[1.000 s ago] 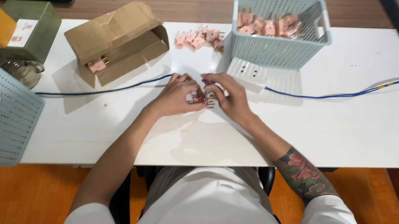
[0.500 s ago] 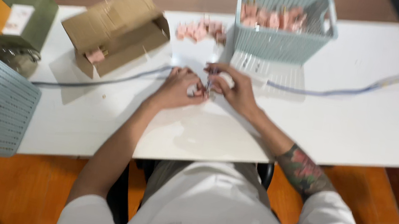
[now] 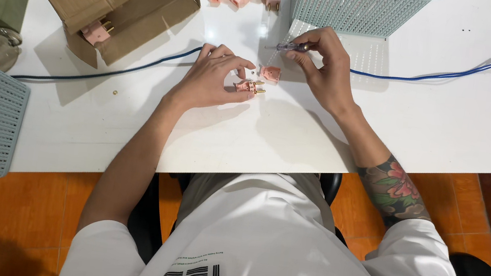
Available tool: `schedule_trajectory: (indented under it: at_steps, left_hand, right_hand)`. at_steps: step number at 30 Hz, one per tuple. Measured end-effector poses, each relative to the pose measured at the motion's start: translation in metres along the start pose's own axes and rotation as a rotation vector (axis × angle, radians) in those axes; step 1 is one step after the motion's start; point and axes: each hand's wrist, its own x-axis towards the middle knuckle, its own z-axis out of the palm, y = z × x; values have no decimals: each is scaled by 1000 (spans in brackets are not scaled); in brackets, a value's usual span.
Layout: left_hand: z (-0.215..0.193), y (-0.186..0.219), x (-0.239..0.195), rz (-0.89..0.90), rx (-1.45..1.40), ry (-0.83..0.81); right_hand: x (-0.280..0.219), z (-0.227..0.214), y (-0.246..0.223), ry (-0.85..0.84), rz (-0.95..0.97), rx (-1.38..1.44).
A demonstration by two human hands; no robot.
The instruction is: The person assembles electrical power plugs by inserting wire ends into the plug housing and securing them with a screwdriver.
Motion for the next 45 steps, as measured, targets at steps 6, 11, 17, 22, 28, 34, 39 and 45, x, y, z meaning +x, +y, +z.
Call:
schedule_trajectory:
  at_steps: [6,11,17,22,28,34,39,45]
  left_hand:
    - [-1,-4,-4,58,74,-14]
    - [-18,-17,-7,29,62,36]
    - [-21,-28,-14,30,151,135]
    - [-16,-22,-10,69,108,139]
    - [13,-16,2,125,-20,196]
    - [28,-20,7,96,-141,314]
    - [25,-8,8,25,-227,305]
    - [-13,4,-19,70,64,93]
  right_hand:
    - [-26,6,16,-99,129,-364]
    - [-35,8,19,-276,71,-788]
    - [-28,13,9,-291,-37,-782]
    - [-16,21,14,-361,-127,-641]
    - [-8,26,35,-379,-68,-425]
    - [4,27,15,-273,-41,-124]
    - [-2,31,12,-306,-116,-170]
    - [-12,44,18,-295,-72,-102]
